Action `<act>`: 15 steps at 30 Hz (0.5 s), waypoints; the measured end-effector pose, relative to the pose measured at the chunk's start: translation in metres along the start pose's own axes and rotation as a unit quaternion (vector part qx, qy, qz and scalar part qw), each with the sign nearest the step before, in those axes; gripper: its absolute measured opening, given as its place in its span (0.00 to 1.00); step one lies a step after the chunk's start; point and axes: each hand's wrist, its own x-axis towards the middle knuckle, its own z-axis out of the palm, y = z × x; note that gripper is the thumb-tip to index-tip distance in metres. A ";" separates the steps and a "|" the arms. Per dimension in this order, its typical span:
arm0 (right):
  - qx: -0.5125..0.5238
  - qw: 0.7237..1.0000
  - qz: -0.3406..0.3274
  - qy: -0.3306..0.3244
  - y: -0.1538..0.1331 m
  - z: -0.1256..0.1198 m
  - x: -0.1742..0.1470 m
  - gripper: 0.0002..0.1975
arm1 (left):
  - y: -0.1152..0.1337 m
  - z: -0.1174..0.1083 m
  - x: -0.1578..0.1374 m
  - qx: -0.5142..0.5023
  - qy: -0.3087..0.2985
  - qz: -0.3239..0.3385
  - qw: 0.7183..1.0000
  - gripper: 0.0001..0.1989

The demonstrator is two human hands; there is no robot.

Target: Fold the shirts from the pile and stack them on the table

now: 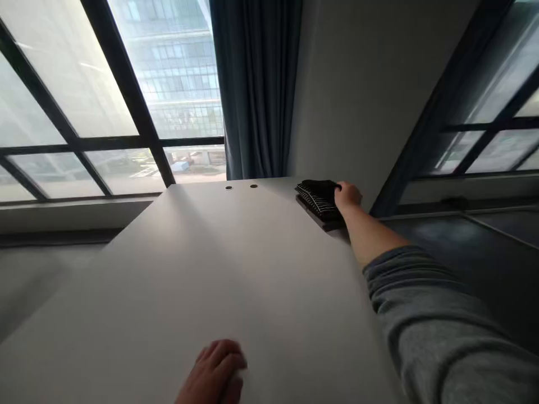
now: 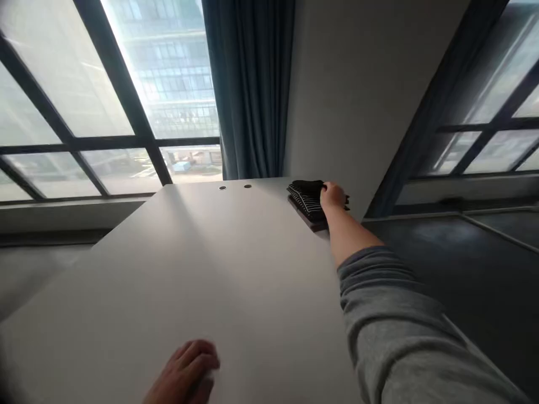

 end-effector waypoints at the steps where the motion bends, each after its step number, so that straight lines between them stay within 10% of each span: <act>1: 0.011 0.999 -0.034 0.018 -0.007 -0.011 0.004 0.20 | -0.001 0.000 -0.001 -0.002 0.002 -0.003 1.000 0.11; 8: 0.183 0.962 -0.200 -0.044 -0.080 -0.101 -0.040 0.16 | 0.008 0.000 0.017 -0.003 0.003 0.002 1.000 0.15; 15: 0.436 0.831 0.029 -0.344 -0.106 -0.111 -0.179 0.22 | 0.041 -0.007 0.079 0.083 0.244 -0.006 0.966 0.37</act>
